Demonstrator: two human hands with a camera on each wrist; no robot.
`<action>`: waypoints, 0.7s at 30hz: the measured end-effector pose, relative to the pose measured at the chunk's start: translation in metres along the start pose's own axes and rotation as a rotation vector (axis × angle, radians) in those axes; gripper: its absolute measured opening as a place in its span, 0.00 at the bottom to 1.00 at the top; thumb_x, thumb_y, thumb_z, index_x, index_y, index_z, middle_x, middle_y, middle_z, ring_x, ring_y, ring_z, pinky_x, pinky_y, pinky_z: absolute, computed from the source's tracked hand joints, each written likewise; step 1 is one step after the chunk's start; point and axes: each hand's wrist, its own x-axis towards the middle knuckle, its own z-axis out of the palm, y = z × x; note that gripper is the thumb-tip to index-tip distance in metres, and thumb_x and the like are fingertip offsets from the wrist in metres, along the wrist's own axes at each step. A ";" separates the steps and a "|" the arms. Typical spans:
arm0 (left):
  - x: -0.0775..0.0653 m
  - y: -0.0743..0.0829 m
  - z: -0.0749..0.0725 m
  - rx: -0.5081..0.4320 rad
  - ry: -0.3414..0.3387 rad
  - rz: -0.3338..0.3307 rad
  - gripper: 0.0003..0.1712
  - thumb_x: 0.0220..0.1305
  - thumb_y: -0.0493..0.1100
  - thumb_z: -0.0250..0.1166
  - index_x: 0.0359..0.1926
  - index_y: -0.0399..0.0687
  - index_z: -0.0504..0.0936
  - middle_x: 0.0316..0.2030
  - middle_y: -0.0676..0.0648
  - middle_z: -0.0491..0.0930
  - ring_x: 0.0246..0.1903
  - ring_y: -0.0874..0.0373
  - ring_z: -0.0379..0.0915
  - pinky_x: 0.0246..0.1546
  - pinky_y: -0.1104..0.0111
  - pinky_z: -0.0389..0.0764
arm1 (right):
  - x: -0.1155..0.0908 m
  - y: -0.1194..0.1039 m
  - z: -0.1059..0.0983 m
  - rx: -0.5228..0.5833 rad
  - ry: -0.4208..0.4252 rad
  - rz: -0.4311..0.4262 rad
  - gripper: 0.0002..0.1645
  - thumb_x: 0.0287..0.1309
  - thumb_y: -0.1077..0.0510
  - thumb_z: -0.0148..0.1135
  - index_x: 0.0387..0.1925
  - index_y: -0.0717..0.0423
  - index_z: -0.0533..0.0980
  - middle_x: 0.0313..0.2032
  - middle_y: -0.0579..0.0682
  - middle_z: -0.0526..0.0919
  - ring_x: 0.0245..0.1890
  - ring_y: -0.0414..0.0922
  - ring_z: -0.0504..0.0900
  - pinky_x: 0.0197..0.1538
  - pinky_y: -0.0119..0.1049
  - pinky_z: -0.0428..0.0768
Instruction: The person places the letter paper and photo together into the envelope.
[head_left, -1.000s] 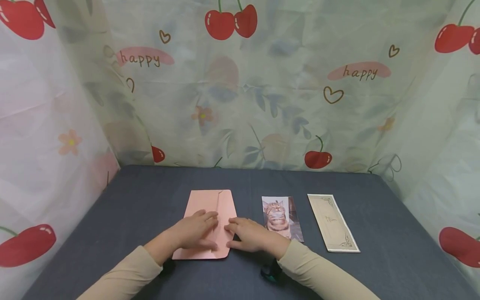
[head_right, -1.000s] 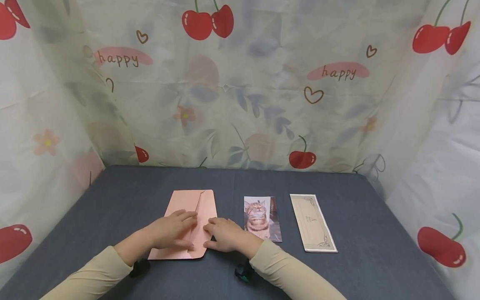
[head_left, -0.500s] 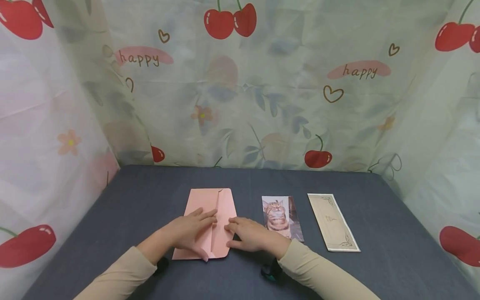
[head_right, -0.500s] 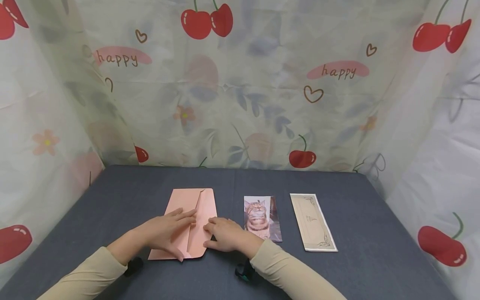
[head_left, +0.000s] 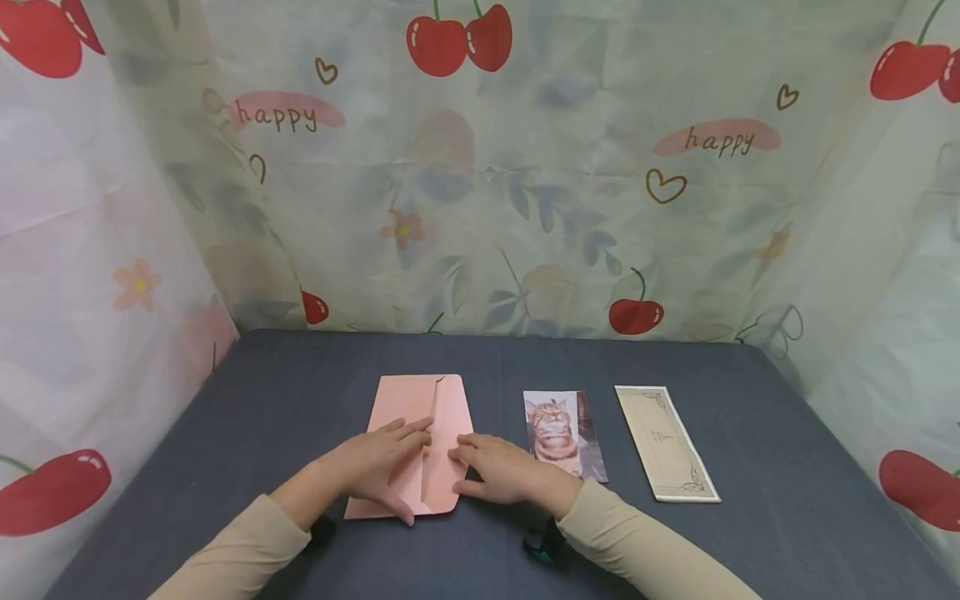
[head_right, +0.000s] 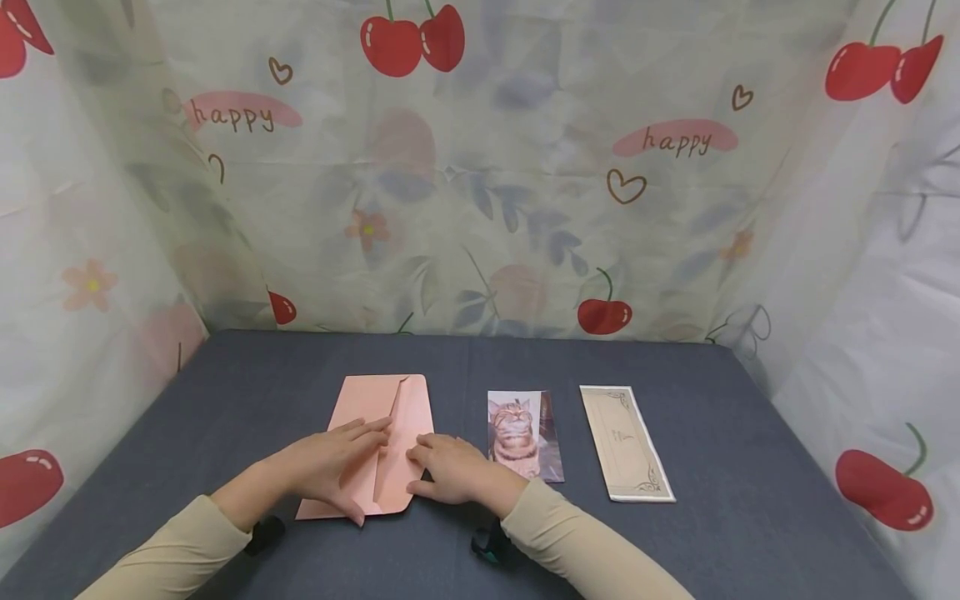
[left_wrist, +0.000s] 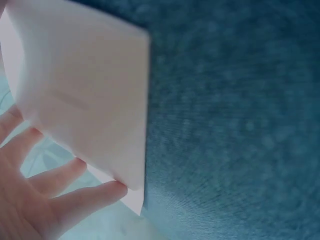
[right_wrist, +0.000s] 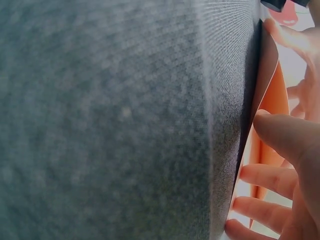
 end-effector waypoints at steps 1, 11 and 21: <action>0.000 -0.001 0.001 -0.002 0.003 0.001 0.60 0.34 0.76 0.68 0.65 0.49 0.62 0.72 0.46 0.53 0.67 0.37 0.55 0.57 0.45 0.69 | 0.000 0.000 0.000 0.003 -0.001 0.001 0.31 0.60 0.40 0.55 0.60 0.52 0.71 0.63 0.55 0.70 0.63 0.51 0.70 0.63 0.46 0.69; -0.001 -0.004 0.000 -0.004 0.069 0.062 0.58 0.35 0.74 0.69 0.62 0.46 0.65 0.70 0.43 0.57 0.65 0.39 0.60 0.59 0.50 0.68 | 0.001 0.003 0.002 0.013 -0.001 -0.001 0.31 0.61 0.40 0.54 0.61 0.51 0.70 0.64 0.55 0.69 0.64 0.51 0.69 0.64 0.46 0.68; 0.000 -0.006 0.000 -0.025 0.056 0.066 0.57 0.35 0.74 0.69 0.62 0.49 0.64 0.70 0.45 0.58 0.66 0.43 0.59 0.60 0.51 0.69 | -0.001 0.003 -0.003 0.045 0.049 -0.015 0.28 0.60 0.43 0.56 0.57 0.53 0.72 0.61 0.56 0.73 0.61 0.51 0.72 0.61 0.46 0.71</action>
